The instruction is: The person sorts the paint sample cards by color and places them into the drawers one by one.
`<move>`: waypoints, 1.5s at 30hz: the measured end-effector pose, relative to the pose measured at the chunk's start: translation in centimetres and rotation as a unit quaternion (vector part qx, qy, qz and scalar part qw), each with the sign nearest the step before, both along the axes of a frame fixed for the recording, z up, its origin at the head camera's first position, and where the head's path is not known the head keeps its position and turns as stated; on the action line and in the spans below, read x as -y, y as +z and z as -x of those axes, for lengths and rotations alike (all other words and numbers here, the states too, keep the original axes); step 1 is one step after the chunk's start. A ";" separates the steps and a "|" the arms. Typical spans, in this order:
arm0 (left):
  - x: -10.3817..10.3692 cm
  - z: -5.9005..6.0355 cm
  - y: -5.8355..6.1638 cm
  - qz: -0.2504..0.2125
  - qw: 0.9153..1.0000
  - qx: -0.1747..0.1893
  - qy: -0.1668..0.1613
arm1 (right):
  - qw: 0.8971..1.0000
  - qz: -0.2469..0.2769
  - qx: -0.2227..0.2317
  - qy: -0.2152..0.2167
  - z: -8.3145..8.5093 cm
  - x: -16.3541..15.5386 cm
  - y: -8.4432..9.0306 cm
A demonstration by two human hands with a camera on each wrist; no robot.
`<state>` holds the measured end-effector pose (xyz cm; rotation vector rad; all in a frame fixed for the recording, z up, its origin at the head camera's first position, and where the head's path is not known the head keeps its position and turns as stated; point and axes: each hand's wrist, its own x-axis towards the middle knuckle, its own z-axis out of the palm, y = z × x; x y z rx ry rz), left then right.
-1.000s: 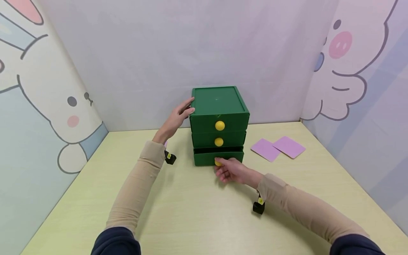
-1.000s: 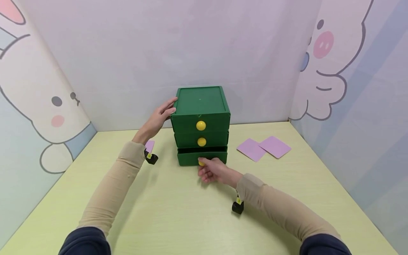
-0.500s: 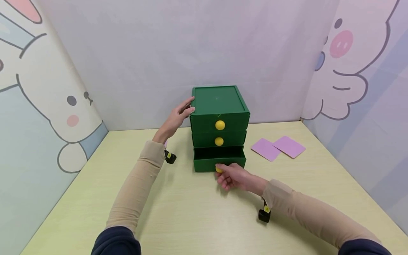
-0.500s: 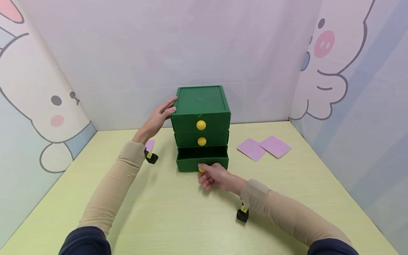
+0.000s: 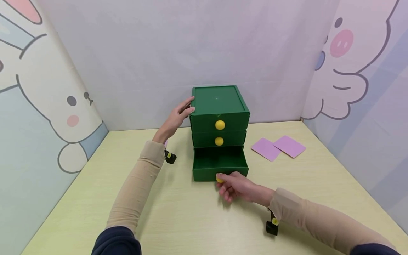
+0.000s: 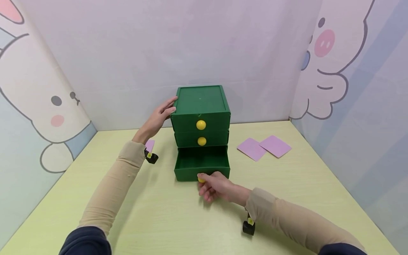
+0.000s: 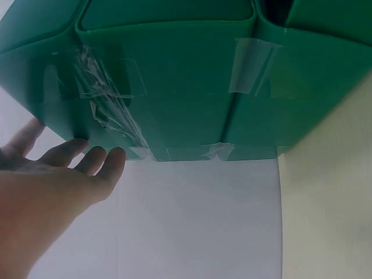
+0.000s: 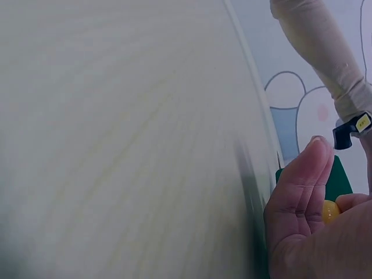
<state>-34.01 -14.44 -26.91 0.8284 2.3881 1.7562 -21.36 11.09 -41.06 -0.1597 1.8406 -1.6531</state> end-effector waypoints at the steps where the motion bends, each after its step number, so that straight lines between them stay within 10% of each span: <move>1: 0.0 0.0 0.0 0.000 1.000 0.000 0.000 | 1.000 -0.001 -0.002 0.002 -0.3 0.0 0.0; 30: -0.1 -0.1 0.1 0.006 1.000 -0.004 0.000 | 0.999 -0.033 0.012 0.037 -4.1 -1.1 0.4; 38: 0.2 2.0 -1.6 -0.003 1.000 -0.016 0.006 | 0.980 -0.050 -0.154 0.114 -1.9 -5.5 5.4; 45: 0.2 2.0 -1.9 -0.003 1.000 -0.025 0.016 | 0.947 -0.101 -0.305 -0.026 5.1 -14.0 7.6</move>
